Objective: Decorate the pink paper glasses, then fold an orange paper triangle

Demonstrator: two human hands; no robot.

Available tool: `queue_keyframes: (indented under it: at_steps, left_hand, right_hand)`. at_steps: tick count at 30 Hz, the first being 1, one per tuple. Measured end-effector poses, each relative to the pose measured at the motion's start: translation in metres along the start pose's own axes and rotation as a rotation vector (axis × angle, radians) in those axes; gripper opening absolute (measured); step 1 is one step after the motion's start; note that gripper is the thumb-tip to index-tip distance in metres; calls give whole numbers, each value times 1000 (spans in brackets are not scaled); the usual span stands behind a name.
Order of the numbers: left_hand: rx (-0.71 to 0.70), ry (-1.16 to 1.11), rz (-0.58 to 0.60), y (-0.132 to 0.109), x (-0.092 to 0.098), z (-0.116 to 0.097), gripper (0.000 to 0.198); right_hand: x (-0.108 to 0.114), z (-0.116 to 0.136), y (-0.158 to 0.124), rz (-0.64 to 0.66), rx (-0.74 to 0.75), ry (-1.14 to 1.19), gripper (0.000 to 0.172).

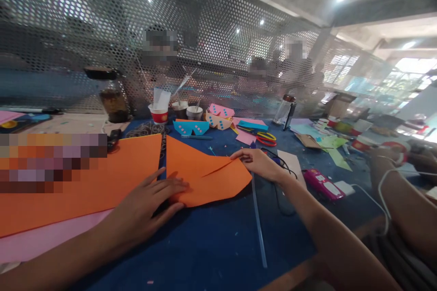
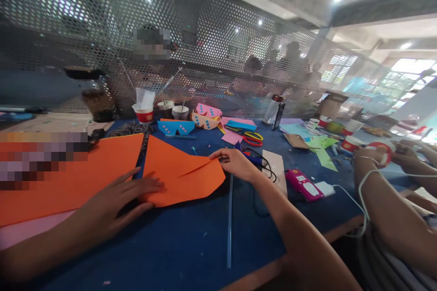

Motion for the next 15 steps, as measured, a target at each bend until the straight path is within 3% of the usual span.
queue_keyframes:
  at_steps: [8,15]
  left_hand:
    - [70,-75,22,-2,1,8,34]
    - [144,-112,28,-4,0,14,36]
  right_hand:
    - [-9,20,-9,-10,199,-507,31]
    - [-19,24,-16,106,199,-716,32]
Point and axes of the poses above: each hand's wrist, its own y-axis towards the middle knuckle, its own x-axis out of the back of the hand, z = x × y, the point moved 9 cm from there along y, towards the middle knuckle, and after that the axes turned 9 degrees about z, right-handed, at the moved point
